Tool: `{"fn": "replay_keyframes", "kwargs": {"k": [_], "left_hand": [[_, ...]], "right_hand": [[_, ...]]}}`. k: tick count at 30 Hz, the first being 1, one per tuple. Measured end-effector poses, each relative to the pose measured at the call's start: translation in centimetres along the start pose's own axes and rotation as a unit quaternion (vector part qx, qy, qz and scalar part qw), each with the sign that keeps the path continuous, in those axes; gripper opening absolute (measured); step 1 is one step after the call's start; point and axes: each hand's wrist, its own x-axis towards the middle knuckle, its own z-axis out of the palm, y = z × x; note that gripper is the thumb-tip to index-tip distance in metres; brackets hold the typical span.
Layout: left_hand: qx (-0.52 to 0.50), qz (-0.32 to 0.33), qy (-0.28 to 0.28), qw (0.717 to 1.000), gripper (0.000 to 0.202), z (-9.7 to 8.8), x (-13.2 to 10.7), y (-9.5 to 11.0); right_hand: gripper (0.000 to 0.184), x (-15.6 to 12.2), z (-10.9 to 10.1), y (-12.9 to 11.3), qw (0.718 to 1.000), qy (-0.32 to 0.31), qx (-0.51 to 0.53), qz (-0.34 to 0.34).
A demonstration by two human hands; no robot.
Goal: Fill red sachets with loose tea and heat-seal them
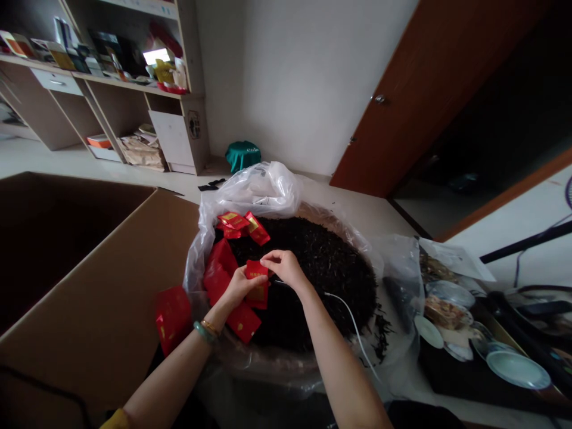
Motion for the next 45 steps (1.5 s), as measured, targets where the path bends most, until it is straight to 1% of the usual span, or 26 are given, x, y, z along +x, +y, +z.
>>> {"fn": "replay_keyframes", "kwargs": {"k": [2, 5, 7, 8, 10, 13, 14, 17, 20, 22, 23, 27, 29, 32, 34, 36, 40, 43, 45], "left_hand": [[0.001, 0.001, 0.000, 1.000, 0.047, 0.0, 0.0, 0.0], [0.001, 0.009, 0.012, 1.000, 0.046, 0.1, 0.0, 0.1], [0.007, 0.015, 0.020, 1.000, 0.046, 0.1, 0.1, 0.1], [0.013, 0.019, 0.022, 1.000, 0.046, 0.1, 0.2, 0.1], [0.030, 0.027, 0.020, 0.999, 0.045, 0.1, 0.3, 0.1], [0.067, 0.035, 0.009, 0.997, 0.041, 0.1, 0.3, -0.2], [0.081, 0.034, 0.004, 0.996, 0.040, 0.0, 0.3, -0.3], [0.113, 0.032, -0.008, 0.993, 0.037, -0.1, 0.3, -0.6], [0.127, 0.038, -0.009, 0.991, 0.036, -0.2, 0.4, -0.8], [0.123, 0.040, -0.006, 0.992, 0.036, -0.3, 0.4, -0.8], [0.118, 0.039, -0.005, 0.992, 0.037, -0.3, 0.5, -0.8], [0.083, 0.021, 0.003, 0.996, 0.042, -0.4, 0.5, -0.7], [0.060, 0.010, -0.002, 0.998, 0.046, -0.4, 0.4, -0.5], [0.020, -0.013, -0.030, 0.999, 0.054, -0.2, 0.1, 0.1], [-0.007, -0.024, -0.040, 0.999, 0.057, 0.0, -0.2, 0.4], [-0.025, -0.032, -0.032, 0.999, 0.057, 0.1, -0.3, 0.7], [-0.028, -0.053, -0.016, 0.998, 0.056, 0.3, -0.4, 1.0], [-0.028, -0.062, -0.020, 0.997, 0.053, 0.3, -0.5, 1.1], [-0.029, -0.064, -0.024, 0.997, 0.052, 0.3, -0.6, 1.2]], "right_hand": [[0.019, 0.0, 0.0, 0.1, 0.999, 0.012, -0.032, -0.025], [0.014, -0.2, 0.1, -0.1, 0.989, 0.035, -0.101, -0.097], [0.013, -0.4, 0.1, -0.3, 0.978, 0.023, -0.158, -0.133], [0.014, -0.6, 0.0, -0.6, 0.972, 0.010, -0.188, -0.140], [0.015, -0.8, -0.2, -1.1, 0.960, -0.021, -0.246, -0.133], [0.007, -0.7, -0.5, -1.9, 0.940, -0.075, -0.321, -0.091], [0.007, -0.6, -0.6, -2.1, 0.932, -0.098, -0.341, -0.075], [0.022, -0.2, -0.8, -2.5, 0.912, -0.158, -0.375, -0.049], [0.028, 0.1, -0.9, -2.6, 0.905, -0.183, -0.380, -0.059], [0.027, 0.0, -0.8, -2.4, 0.908, -0.170, -0.375, -0.079], [0.024, 0.0, -0.7, -2.2, 0.914, -0.153, -0.365, -0.087], [0.004, -0.2, -0.3, -1.4, 0.951, -0.059, -0.286, -0.099], [0.003, -0.1, -0.2, -1.0, 0.962, -0.025, -0.251, -0.102], [0.005, 0.3, -0.2, -0.8, 0.973, 0.006, -0.210, -0.093], [0.006, 0.5, -0.2, -0.8, 0.980, 0.012, -0.184, -0.081], [0.008, 0.6, -0.2, -0.8, 0.982, 0.015, -0.168, -0.079], [0.011, 0.6, -0.2, -0.9, 0.974, 0.035, -0.192, -0.119], [0.012, 0.4, 0.0, -1.0, 0.968, 0.012, -0.214, -0.133], [0.012, 0.4, 0.1, -1.0, 0.970, -0.010, -0.205, -0.130]]}}
